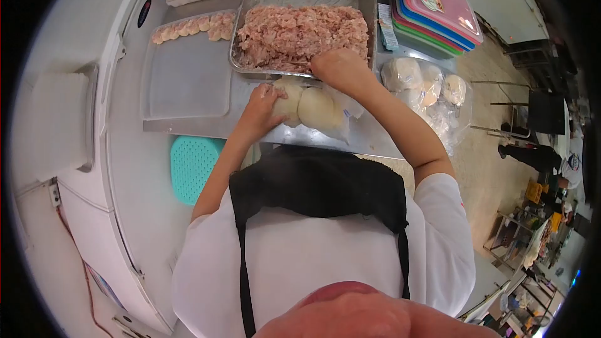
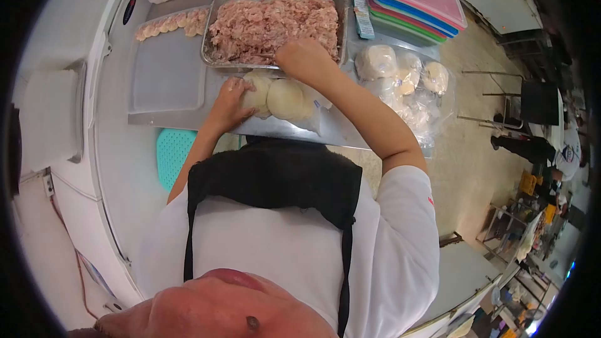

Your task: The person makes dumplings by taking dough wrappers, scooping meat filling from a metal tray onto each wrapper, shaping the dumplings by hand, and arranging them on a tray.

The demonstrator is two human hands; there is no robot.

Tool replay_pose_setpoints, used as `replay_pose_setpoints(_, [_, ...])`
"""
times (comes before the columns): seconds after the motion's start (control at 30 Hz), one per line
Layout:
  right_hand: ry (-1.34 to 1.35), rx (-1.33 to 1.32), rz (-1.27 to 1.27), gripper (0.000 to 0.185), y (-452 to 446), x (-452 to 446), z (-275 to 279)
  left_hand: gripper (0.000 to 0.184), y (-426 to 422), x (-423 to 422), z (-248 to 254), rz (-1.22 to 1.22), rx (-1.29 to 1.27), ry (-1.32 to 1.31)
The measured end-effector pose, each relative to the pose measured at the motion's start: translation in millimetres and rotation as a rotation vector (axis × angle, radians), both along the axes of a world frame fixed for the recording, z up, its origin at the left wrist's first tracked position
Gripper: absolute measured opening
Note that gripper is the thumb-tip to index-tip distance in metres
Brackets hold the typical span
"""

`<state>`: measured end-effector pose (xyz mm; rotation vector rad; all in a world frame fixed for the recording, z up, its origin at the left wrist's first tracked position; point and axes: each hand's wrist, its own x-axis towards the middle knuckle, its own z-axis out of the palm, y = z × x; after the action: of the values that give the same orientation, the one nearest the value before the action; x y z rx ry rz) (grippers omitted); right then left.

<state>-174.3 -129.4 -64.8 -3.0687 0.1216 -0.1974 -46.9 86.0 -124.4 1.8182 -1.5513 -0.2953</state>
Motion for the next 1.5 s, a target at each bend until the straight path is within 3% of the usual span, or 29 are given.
replay_pose_setpoints(0.2, [0.065,0.221,-0.195,0.021,4,-20,4,0.026,13,10,-11,0.020,0.035,0.285])
replay_pose_setpoints(0.3, [0.152,0.098,-0.160,0.032,-15,-25,12,0.022,15,12,-10,0.076,-0.040,0.376])
replay_pose_setpoints(0.53, [0.029,-0.055,-0.094,0.013,29,-22,37,0.020,17,22,-9,0.318,0.003,0.691])
replay_pose_setpoints(0.63, [0.030,0.001,-0.132,0.012,46,-2,31,0.023,16,31,-7,0.260,-0.284,1.773])
replay_pose_setpoints(0.73, [0.051,-0.006,-0.176,0.012,50,25,46,0.030,26,34,-4,0.254,-0.209,1.501])
replay_pose_setpoints(0.83, [0.025,-0.134,-0.121,0.013,37,49,53,0.031,43,53,-1,0.176,-0.065,1.461])
replay_pose_setpoints(0.93, [0.028,-0.175,-0.070,0.014,38,66,32,0.032,51,68,8,0.155,-0.034,1.582])
replay_pose_setpoints(1.13, [0.168,-0.006,-0.139,0.017,67,69,4,0.031,69,94,19,0.303,-0.243,1.758])
replay_pose_setpoints(1.23, [0.151,0.083,-0.259,0.019,58,58,7,0.032,78,109,10,0.367,-0.247,1.508])
replay_pose_setpoints(1.3, [0.079,0.106,-0.385,0.019,53,50,22,0.033,81,119,11,0.385,-0.282,1.484])
replay_pose_setpoints(1.43, [0.304,-0.196,-0.316,0.016,51,58,68,0.034,76,126,27,0.386,-0.381,1.510])
replay_pose_setpoints(1.5, [0.213,-0.237,-0.254,0.015,52,59,41,0.034,73,129,30,0.394,-0.388,1.518])
